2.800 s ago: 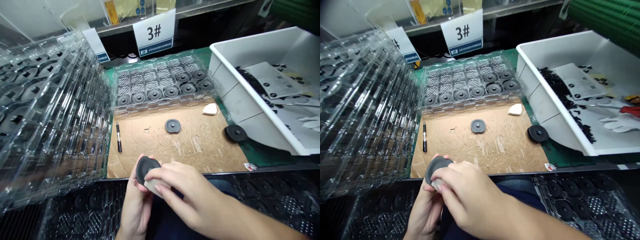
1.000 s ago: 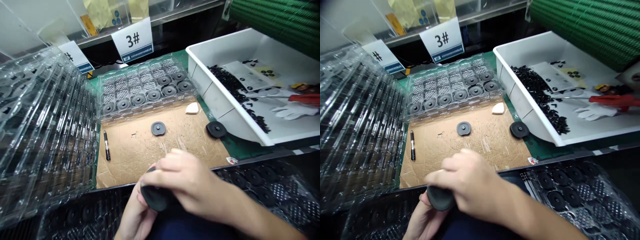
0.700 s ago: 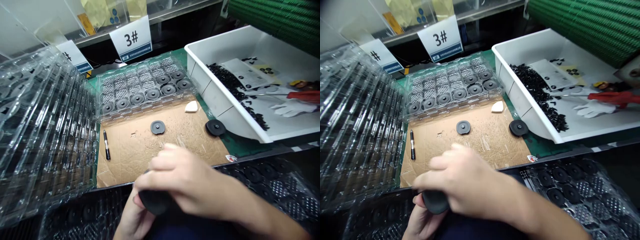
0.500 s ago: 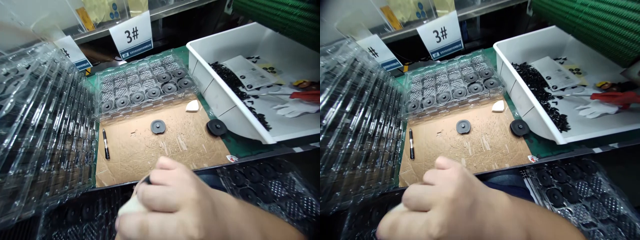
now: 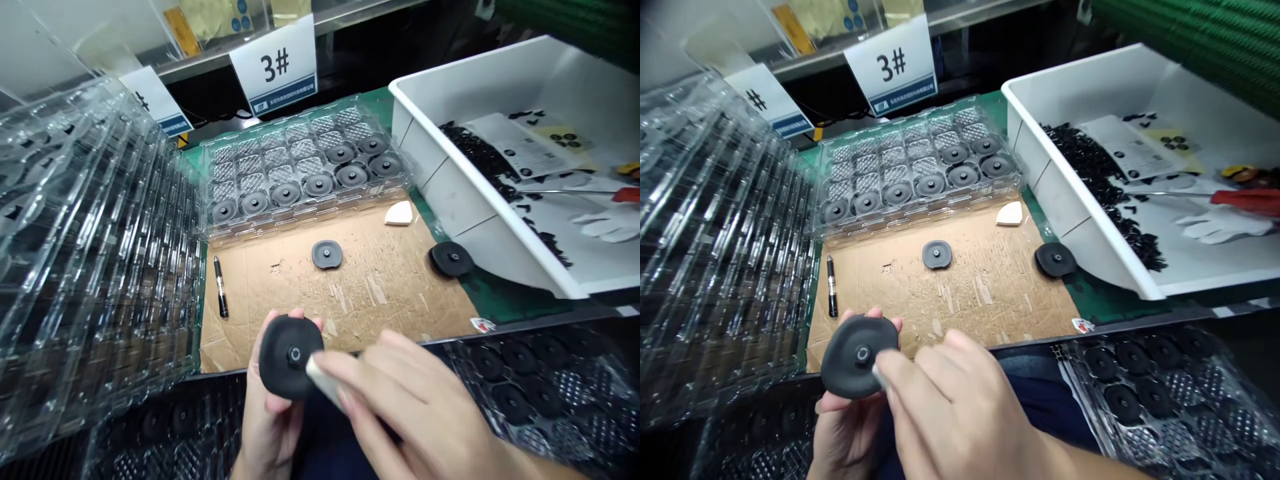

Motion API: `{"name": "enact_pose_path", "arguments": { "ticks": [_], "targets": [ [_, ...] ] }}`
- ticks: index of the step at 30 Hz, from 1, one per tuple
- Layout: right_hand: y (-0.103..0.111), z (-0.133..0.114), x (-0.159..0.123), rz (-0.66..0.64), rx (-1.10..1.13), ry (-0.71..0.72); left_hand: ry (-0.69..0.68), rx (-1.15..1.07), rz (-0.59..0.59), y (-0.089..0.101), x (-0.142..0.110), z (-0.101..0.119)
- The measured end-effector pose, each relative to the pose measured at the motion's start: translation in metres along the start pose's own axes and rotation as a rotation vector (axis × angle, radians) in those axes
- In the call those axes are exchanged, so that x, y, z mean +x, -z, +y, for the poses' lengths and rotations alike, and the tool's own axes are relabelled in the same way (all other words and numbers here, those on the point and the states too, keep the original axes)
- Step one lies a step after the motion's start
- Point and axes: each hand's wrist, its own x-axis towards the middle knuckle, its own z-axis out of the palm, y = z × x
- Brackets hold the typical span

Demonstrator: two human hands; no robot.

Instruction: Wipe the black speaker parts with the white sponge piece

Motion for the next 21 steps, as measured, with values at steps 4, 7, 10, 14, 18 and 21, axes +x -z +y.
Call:
{"name": "enact_pose_path", "arguments": {
  "ticks": [4,7,10,14,18,21],
  "targets": [
    [0.002,0.013,-0.02,-0.162,0.614,-0.282,-0.041,-0.111,-0.069,-0.003,0.004,0.004],
    [0.001,0.031,-0.022,-0.091,0.764,-0.66,-0.07,-0.118,-0.114,-0.008,0.005,0.006],
    [0.007,0.038,-0.016,0.067,0.628,-0.684,-0.015,-0.118,-0.077,-0.013,0.003,0.007],
    [0.011,0.019,0.001,0.18,0.31,-0.346,0.062,-0.132,-0.039,-0.011,-0.003,0.001],
    [0.005,0.0,0.016,0.018,0.112,0.089,0.205,-0.086,-0.051,0.006,-0.009,-0.008],
    [0.004,-0.002,0.021,-0.333,0.136,0.045,0.228,-0.074,-0.033,0.018,-0.009,-0.012]
  ]
}}
